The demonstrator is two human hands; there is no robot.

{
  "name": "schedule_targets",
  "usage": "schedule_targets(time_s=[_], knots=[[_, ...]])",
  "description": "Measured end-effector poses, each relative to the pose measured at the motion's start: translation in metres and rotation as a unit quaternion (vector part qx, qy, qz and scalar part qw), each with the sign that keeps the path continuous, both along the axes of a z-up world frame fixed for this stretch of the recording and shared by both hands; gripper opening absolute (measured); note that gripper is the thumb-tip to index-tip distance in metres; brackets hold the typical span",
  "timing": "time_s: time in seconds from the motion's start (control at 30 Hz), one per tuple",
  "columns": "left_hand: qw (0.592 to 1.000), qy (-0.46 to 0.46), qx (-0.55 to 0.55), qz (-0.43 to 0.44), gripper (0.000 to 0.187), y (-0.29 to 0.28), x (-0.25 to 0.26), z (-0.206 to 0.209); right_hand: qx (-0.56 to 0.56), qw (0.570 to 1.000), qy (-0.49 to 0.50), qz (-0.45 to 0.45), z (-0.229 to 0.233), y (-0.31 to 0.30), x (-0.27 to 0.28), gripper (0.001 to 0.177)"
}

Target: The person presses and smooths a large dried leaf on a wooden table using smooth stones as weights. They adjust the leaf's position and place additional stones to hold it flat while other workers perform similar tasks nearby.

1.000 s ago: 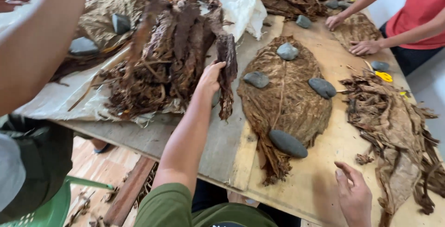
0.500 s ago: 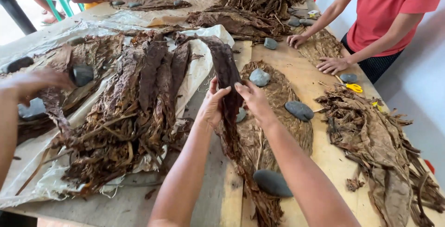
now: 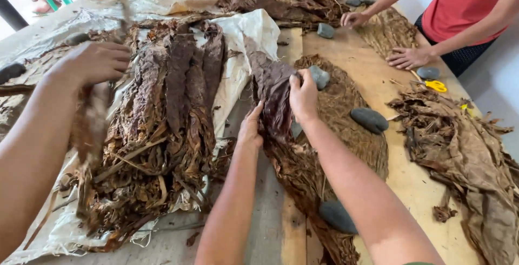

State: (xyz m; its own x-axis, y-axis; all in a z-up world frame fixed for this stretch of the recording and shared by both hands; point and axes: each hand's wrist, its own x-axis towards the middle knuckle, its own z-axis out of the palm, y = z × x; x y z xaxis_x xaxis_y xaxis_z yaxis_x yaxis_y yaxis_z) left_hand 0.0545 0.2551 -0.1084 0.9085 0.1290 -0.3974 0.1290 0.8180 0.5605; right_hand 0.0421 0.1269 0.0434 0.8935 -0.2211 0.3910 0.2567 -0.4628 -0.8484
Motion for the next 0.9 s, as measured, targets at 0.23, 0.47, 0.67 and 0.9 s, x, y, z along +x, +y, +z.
schedule_targets(time_s=[0.23, 0.47, 0.67, 0.9], knots=[[0.998, 0.029, -0.058, -0.011, 0.053, -0.005, 0.005, 0.004, 0.103, 0.991, -0.079, 0.039, 0.029, -0.024, 0.015, 0.014], [0.982, -0.123, -0.093, -0.109, 0.057, -0.017, -0.023, 0.054, 0.079, 0.979, -0.158, 0.104, 0.071, -0.033, 0.003, 0.008], [0.977, -0.123, -0.074, -0.159, 0.048, -0.020, -0.045, 0.094, 0.001, 0.962, -0.207, 0.178, 0.099, -0.023, -0.027, 0.009], [0.974, -0.202, -0.040, -0.090, 0.032, 0.020, -0.042, 0.092, 0.056, 0.954, -0.293, 0.033, 0.154, -0.115, 0.032, 0.017]])
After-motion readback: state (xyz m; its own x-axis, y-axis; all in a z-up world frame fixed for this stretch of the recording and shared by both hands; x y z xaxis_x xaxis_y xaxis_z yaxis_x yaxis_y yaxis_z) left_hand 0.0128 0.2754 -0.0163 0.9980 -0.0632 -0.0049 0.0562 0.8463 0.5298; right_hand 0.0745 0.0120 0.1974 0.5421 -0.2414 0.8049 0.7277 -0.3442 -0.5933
